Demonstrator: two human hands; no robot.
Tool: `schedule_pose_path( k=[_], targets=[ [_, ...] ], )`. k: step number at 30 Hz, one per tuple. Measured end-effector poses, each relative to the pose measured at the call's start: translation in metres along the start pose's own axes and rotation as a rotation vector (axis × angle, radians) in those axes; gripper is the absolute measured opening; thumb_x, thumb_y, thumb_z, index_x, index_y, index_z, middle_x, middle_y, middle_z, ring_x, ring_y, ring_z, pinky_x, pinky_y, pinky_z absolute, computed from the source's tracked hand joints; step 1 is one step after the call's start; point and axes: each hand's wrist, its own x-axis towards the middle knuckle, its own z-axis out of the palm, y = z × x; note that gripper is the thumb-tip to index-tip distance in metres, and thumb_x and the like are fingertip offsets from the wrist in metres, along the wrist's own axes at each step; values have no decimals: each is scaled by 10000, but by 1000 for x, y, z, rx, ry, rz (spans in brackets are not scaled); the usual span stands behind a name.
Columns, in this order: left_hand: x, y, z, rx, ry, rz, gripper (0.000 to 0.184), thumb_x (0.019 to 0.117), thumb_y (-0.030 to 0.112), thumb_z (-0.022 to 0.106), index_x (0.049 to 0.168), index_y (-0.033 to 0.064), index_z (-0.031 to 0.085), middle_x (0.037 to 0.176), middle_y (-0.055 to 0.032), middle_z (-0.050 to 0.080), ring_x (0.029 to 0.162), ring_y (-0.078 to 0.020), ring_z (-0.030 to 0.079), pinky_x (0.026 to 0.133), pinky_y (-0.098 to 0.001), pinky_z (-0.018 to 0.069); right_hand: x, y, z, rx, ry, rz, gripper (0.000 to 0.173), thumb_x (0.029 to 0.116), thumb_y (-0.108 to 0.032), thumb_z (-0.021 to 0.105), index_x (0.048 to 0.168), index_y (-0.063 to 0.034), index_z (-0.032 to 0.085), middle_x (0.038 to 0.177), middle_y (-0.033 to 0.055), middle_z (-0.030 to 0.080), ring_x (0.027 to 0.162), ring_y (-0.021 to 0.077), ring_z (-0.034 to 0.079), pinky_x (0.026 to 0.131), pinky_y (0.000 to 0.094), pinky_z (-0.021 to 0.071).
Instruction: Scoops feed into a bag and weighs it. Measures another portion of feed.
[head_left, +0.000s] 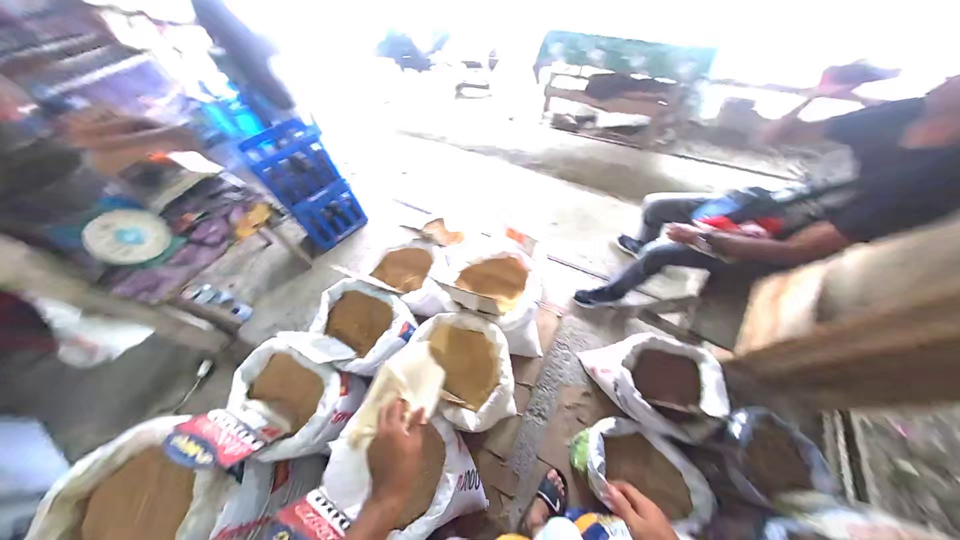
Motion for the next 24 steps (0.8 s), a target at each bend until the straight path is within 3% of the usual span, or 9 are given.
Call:
schedule_pose_path(
  k=[2,5,8,10,12,15,19,22,24],
  targets=[
    [-43,99,38,-127,-92,274,532,999,461,623,1318,36,655,1241,-179,691,1124,-301,686,971,-513,569,-9,-38,1,345,-91,-117,484,1102,-441,405,1305,-92,673,1233,71,730,1136,196,699,1013,433,574],
    [-96,223,94,-241,-309,685,463,978,392,664,1301,61,655,1237,-138,695,1066,-250,708,920,-465,599,-20,-82,-23,821,-58,-198,698,1092,-580,234,1404,-58,576,1292,116,692,1150,259,683,973,483,578],
    [-118,315,127,-177,-619,959,423,999,370,634,1335,115,612,1381,-137,613,1005,-263,720,794,-485,621,-36,-84,-65,1395,383,22,697,1088,-589,243,1355,-22,548,1078,136,699,949,241,693,851,457,583],
    [-134,364,144,-168,-748,1054,404,1001,318,635,1325,79,601,1377,-150,608,1032,-271,710,840,-487,610,-49,-70,-96,1688,654,88,613,1094,-548,331,1370,-16,458,1125,144,636,979,252,672,868,463,582],
    [-152,403,163,-157,-836,1094,396,1000,314,635,1305,63,599,1332,-147,631,1055,-267,699,880,-489,596,-65,-57,-118,1844,717,93,655,1081,-575,344,1401,-14,450,1200,168,645,1069,278,666,926,490,570],
    [-186,445,199,-114,-946,1220,371,973,250,649,1322,127,615,1337,-110,637,1043,-257,705,866,-518,600,-84,-49,-149,1881,788,75,685,1067,-619,302,1287,-50,615,1132,129,707,1044,252,676,913,486,560],
    [-213,483,231,-47,-1085,1557,345,970,239,655,1314,209,666,1437,-54,590,986,-221,722,808,-490,623,-101,-20,-174,2086,952,49,630,1055,-609,380,1337,-86,590,1178,124,698,1063,264,677,914,515,563],
    [-220,505,231,114,-1162,1813,422,995,253,621,1416,287,605,1579,-38,464,922,-261,736,754,-509,622,-103,-2,-184,2204,1244,52,404,1056,-451,469,1176,-86,596,962,80,670,809,196,657,692,399,567],
    [-215,519,230,210,-1241,1934,483,1003,237,612,1476,301,541,1641,-36,373,902,-250,740,736,-484,631,-102,15,-187,2117,1523,-97,425,1088,-399,428,1344,-76,530,1145,79,669,949,176,664,806,372,573]
  ],
)
